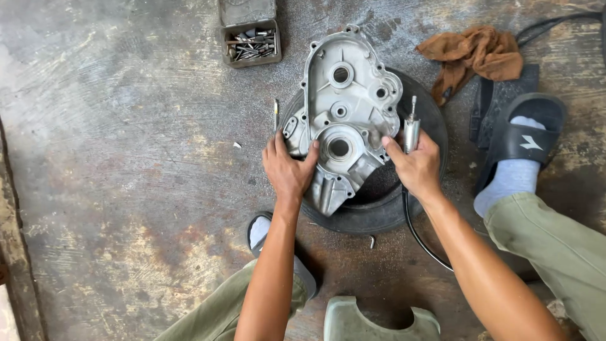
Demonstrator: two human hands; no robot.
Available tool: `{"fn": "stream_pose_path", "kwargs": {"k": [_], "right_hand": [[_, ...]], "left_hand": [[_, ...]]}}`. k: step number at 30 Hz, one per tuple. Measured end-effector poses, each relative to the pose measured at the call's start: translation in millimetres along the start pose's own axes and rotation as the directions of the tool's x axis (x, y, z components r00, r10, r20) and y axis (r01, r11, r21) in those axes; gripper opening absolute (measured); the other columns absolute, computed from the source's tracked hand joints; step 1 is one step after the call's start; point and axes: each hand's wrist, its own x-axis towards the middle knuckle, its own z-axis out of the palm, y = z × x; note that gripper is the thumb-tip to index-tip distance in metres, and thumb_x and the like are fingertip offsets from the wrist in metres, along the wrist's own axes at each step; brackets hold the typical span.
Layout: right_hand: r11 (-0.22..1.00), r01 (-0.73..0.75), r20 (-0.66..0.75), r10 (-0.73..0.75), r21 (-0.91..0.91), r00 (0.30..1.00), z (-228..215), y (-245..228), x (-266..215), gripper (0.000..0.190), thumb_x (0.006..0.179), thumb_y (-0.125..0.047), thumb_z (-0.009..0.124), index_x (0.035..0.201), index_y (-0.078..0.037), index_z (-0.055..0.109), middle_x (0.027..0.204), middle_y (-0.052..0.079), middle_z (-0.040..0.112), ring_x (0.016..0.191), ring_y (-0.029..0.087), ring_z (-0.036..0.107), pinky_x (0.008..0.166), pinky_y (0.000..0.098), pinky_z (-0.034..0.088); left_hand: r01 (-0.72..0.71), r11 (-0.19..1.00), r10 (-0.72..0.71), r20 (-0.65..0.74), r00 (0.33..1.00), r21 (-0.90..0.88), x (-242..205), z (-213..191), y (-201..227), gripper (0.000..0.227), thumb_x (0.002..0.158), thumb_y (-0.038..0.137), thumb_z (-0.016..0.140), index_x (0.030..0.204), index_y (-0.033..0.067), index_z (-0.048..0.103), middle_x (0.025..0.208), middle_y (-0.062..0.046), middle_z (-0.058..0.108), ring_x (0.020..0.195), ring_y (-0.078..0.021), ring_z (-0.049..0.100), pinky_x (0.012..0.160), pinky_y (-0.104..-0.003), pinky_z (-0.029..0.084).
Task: The person uses a rotary tool to clean the inside of a metallic engine casing, then wipes the surface with a cloth. They flip the casing over and continue cleaning the other side with the rotary tool.
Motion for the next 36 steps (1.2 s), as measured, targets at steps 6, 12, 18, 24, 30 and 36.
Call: {"fn": "stream_pose_path", "kwargs": {"k": [6,12,18,24,30,36], "right_hand": [[1.000,-0.013,-0.018,0.013,-0.016,1.000,-4,-23,0,0.022,0.085,-0.015,0.089,0.093,-0.005,0.071,0.070,0.008,0.063,0.064,0.016,0.060,0.063,0.0324,0.051],[0.998,-0.022,-0.012,0.021,-0.051,1.000,-9,-25,0,0.021,0.089,-0.014,0.088,0.095,-0.004,0.070,0.071,0.007,0.063,0.062,0.015,0.060,0.059,0.0316,0.050],[1.000,0.014,0.026,-0.015,0.005,1.000,-9,-30,4,0.019,0.096,-0.012,0.083,0.100,-0.001,0.067,0.070,0.010,0.062,0.051,0.015,0.059,0.049,0.0270,0.050],[0.999,0.028,0.017,-0.028,0.031,0.999,-6,-32,-1,0.021,0.096,-0.011,0.082,0.098,0.001,0.065,0.066,0.010,0.060,0.047,0.014,0.058,0.044,0.0261,0.047],[0.998,0.042,0.035,-0.044,0.049,0.998,-7,-25,3,0.019,0.099,-0.009,0.079,0.100,0.001,0.064,0.068,0.012,0.061,0.048,0.015,0.059,0.045,0.0254,0.049],[0.996,0.075,0.040,-0.076,0.039,0.996,-6,-35,4,0.020,0.100,-0.011,0.079,0.101,0.001,0.064,0.070,0.013,0.062,0.049,0.016,0.060,0.047,0.0269,0.051]], "left_hand": [[0.039,0.998,-0.039,0.003,0.999,-0.047,4,0,-2,0.072,0.090,0.062,0.058,0.135,0.0056,0.061,0.121,-0.015,0.060,0.113,-0.0327,0.058,0.098,-0.047,0.047],[0.017,0.991,-0.024,-0.047,0.999,-0.132,1,-2,-2,0.053,0.099,0.045,0.053,0.133,0.0053,0.063,0.118,-0.014,0.062,0.107,-0.0353,0.063,0.093,-0.046,0.051],[0.007,0.985,-0.018,-0.063,0.998,-0.172,4,2,-5,0.051,0.098,0.042,0.055,0.133,0.0058,0.063,0.116,-0.015,0.061,0.104,-0.0382,0.063,0.092,-0.049,0.052],[0.013,0.985,-0.023,-0.055,0.998,-0.170,3,3,-7,0.049,0.098,0.041,0.054,0.132,0.0071,0.063,0.115,-0.015,0.062,0.103,-0.0387,0.064,0.092,-0.049,0.052],[0.035,0.985,-0.040,-0.024,0.999,-0.168,3,2,-5,0.048,0.099,0.038,0.051,0.135,0.0076,0.061,0.119,-0.014,0.061,0.106,-0.0387,0.063,0.094,-0.049,0.051],[0.043,0.980,-0.037,0.034,0.999,-0.193,0,-3,-6,0.055,0.099,0.040,0.051,0.141,0.0054,0.056,0.126,-0.017,0.058,0.112,-0.0412,0.061,0.097,-0.051,0.049]]}}
